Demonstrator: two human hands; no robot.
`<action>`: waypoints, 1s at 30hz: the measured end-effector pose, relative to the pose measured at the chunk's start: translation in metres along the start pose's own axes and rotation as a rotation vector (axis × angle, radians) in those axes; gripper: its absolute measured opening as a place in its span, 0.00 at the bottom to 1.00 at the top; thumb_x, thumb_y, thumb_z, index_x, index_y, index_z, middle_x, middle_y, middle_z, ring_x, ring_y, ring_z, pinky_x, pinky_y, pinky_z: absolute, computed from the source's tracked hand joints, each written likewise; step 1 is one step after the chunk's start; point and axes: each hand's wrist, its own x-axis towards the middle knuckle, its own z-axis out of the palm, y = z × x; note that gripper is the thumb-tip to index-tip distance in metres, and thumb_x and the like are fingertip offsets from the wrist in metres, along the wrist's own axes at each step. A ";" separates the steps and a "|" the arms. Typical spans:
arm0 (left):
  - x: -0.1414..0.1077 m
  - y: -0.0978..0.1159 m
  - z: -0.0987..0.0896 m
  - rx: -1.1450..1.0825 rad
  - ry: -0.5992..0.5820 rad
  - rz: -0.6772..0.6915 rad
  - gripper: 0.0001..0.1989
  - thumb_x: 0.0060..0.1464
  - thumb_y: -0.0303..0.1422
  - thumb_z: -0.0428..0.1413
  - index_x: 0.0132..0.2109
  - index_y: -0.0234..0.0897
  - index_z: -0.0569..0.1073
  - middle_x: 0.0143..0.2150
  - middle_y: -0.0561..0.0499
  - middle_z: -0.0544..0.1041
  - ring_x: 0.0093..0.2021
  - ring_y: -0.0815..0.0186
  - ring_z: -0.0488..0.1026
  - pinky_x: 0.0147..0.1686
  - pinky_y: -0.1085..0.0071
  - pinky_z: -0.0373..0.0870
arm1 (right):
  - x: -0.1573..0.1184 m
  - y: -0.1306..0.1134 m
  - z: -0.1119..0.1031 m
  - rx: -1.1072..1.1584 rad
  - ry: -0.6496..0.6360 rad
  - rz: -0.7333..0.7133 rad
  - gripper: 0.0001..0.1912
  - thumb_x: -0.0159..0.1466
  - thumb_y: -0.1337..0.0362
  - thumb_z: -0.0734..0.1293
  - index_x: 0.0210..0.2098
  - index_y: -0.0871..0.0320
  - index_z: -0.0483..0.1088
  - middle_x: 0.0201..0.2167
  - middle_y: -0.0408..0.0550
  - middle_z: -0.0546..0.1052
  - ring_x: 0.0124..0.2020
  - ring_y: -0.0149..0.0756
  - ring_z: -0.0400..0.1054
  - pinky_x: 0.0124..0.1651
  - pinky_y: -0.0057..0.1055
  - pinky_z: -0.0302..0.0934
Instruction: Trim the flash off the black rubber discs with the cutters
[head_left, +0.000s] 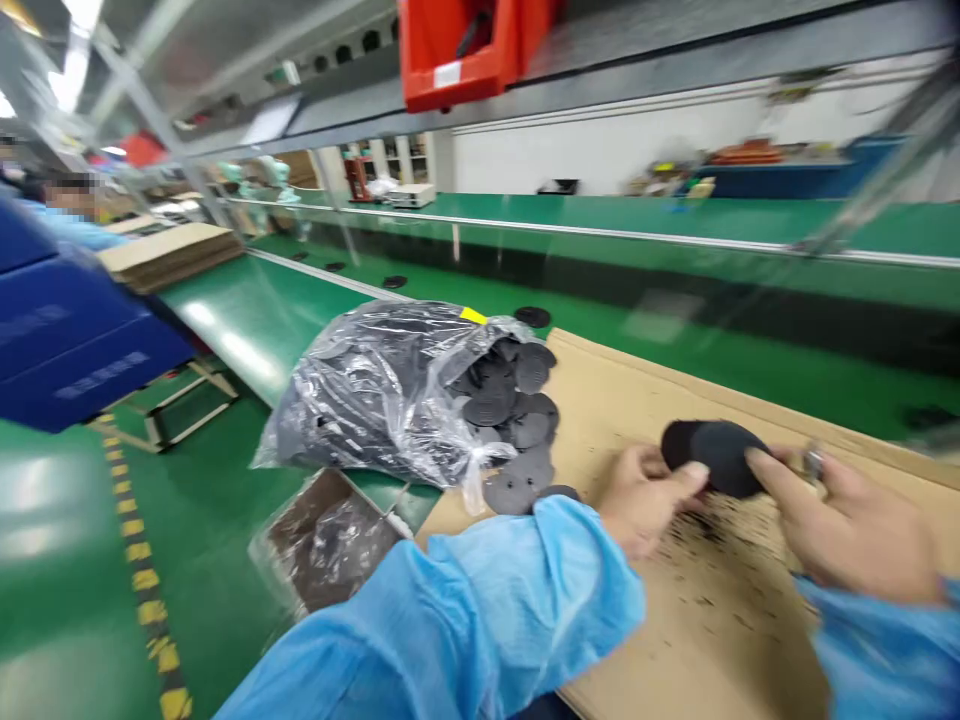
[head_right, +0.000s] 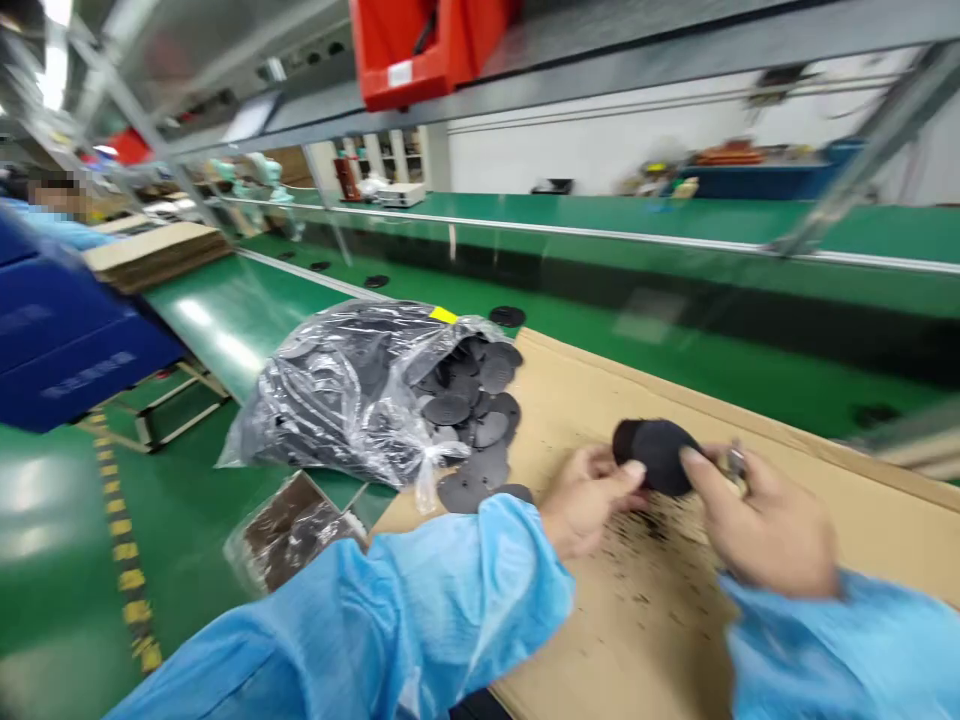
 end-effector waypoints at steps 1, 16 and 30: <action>0.001 -0.002 0.000 0.003 0.021 -0.012 0.28 0.29 0.41 0.72 0.38 0.42 0.68 0.38 0.45 0.72 0.35 0.63 0.73 0.42 0.60 0.69 | 0.012 -0.012 -0.009 -0.017 -0.072 0.052 0.10 0.55 0.47 0.65 0.26 0.45 0.69 0.21 0.53 0.72 0.26 0.47 0.69 0.27 0.41 0.52; -0.004 -0.004 -0.005 0.072 -0.112 -0.104 0.24 0.44 0.44 0.65 0.42 0.36 0.66 0.33 0.53 0.70 0.25 0.71 0.70 0.26 0.72 0.66 | 0.096 -0.082 0.026 -0.185 -0.214 -0.243 0.07 0.58 0.66 0.68 0.37 0.56 0.74 0.33 0.48 0.76 0.33 0.37 0.67 0.39 0.32 0.58; -0.019 -0.007 -0.007 0.421 -0.333 0.016 0.24 0.46 0.46 0.63 0.44 0.34 0.69 0.39 0.48 0.73 0.34 0.69 0.71 0.35 0.71 0.68 | -0.080 -0.041 -0.025 0.494 0.285 0.103 0.12 0.62 0.55 0.66 0.39 0.58 0.69 0.26 0.44 0.72 0.27 0.33 0.66 0.31 0.31 0.63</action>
